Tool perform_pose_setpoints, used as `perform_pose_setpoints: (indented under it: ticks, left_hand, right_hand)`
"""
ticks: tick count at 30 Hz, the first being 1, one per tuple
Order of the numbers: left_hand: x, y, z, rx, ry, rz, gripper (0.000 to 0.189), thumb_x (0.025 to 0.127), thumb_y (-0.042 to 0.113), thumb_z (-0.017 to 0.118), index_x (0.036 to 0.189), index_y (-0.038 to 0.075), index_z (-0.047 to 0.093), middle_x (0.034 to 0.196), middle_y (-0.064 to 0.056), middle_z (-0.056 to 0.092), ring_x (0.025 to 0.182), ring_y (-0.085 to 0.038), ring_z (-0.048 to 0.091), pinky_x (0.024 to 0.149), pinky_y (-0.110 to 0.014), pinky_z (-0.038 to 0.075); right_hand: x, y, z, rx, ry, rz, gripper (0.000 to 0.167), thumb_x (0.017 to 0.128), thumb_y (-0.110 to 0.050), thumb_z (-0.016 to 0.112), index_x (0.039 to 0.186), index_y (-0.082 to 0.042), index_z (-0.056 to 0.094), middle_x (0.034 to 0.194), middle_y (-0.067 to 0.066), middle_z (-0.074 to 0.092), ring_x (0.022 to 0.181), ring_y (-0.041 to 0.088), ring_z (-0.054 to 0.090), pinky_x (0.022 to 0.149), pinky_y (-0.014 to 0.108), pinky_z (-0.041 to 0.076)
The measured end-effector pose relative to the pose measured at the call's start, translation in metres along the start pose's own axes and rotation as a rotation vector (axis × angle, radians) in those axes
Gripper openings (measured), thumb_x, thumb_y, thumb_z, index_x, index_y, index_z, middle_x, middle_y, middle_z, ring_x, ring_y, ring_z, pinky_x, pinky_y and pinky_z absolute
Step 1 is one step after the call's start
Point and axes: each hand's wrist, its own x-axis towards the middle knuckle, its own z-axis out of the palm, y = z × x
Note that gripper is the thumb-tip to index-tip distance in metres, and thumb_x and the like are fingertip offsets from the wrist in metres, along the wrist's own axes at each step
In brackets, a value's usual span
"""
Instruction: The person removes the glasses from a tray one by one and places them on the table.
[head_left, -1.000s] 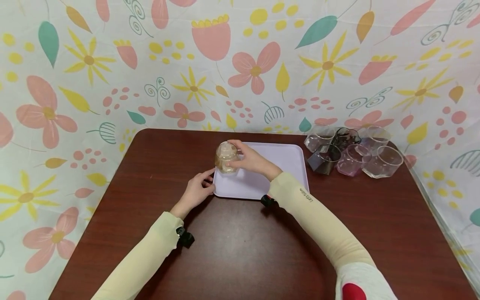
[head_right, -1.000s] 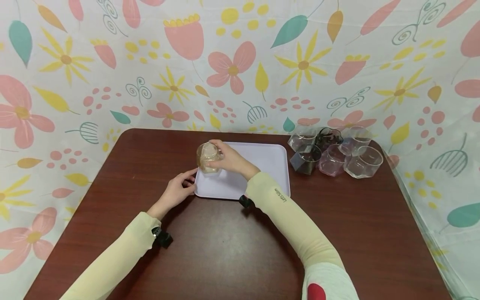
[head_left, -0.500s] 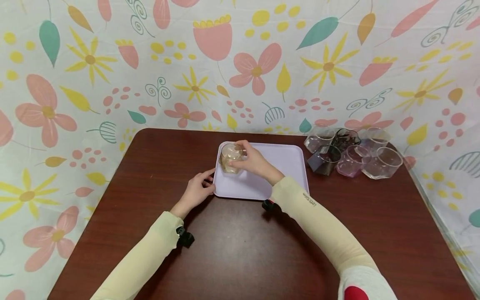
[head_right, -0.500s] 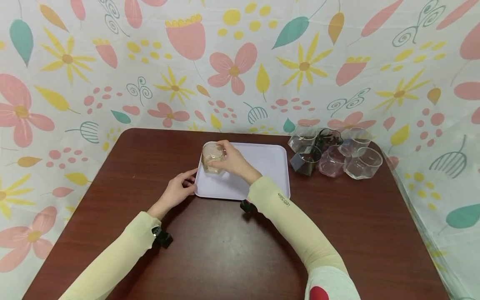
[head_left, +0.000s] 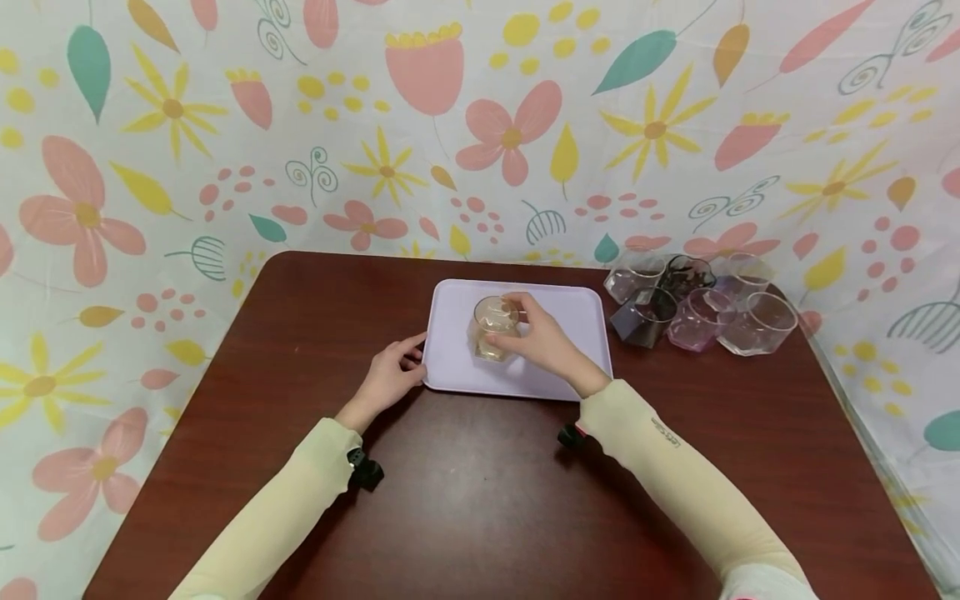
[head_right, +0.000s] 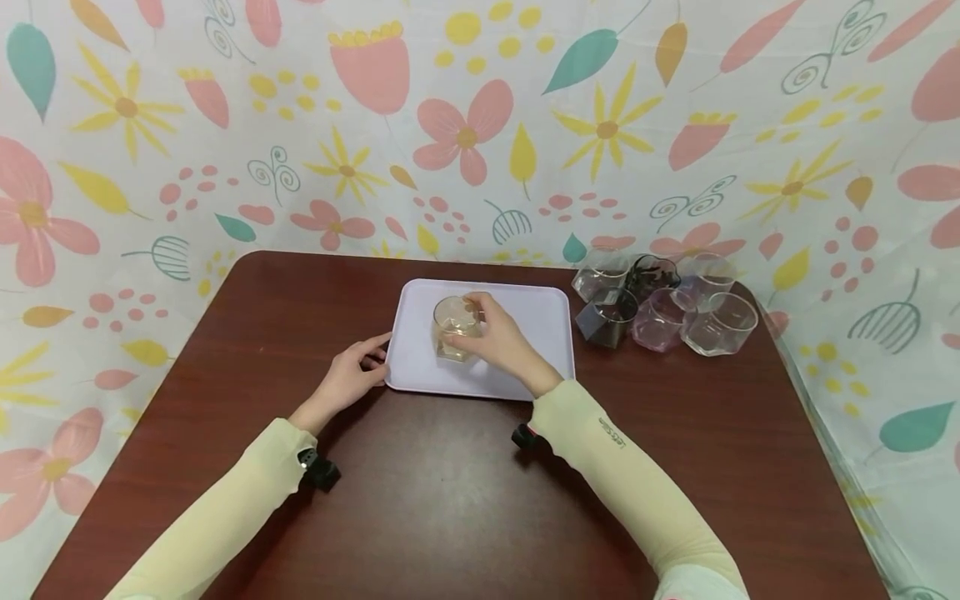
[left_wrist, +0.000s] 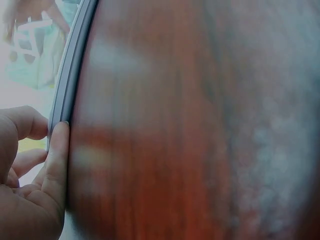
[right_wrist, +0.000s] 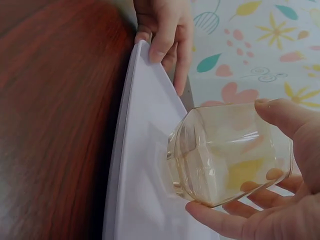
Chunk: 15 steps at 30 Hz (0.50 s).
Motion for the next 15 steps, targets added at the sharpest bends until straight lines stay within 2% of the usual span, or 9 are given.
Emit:
perform_pose_setpoints:
  ticks: [4,11,15]
  left_hand:
    - [0.001,0.000,0.000,0.005,-0.018,-0.009,0.062,0.087,-0.001,0.063,0.149,0.004,0.057,0.111,-0.019,0.064,0.094,-0.029,0.071,0.069,-0.026,0.063]
    - [0.001,0.001,-0.001,0.011,-0.014,-0.001,0.062,0.087,-0.001,0.063,0.148,0.003,0.057,0.110,-0.019,0.065,0.093,-0.028,0.070,0.069,-0.026,0.062]
    - [0.002,0.000,-0.001,0.009,-0.010,-0.001,0.062,0.087,0.000,0.062,0.148,0.003,0.057,0.110,-0.019,0.065,0.093,-0.028,0.070,0.068,-0.026,0.062]
  right_hand:
    - [-0.018,0.002,-0.013,-0.019,0.031,-0.005,0.074,0.089,-0.022,0.083,0.148,-0.004,0.043,0.145,0.021,0.053,0.134,0.044,0.053,0.112,0.056,0.046]
    - [-0.045,0.007,-0.036,-0.055,0.069,0.006,0.075,0.089,-0.023,0.083,0.149,-0.005,0.042,0.143,0.020,0.054,0.135,0.042,0.053,0.096,0.048,0.058]
    - [-0.058,0.010,-0.048,-0.067,0.076,0.018,0.075,0.089,-0.024,0.083,0.149,-0.006,0.042,0.143,0.021,0.053,0.136,0.043,0.052,0.094,0.048,0.060]
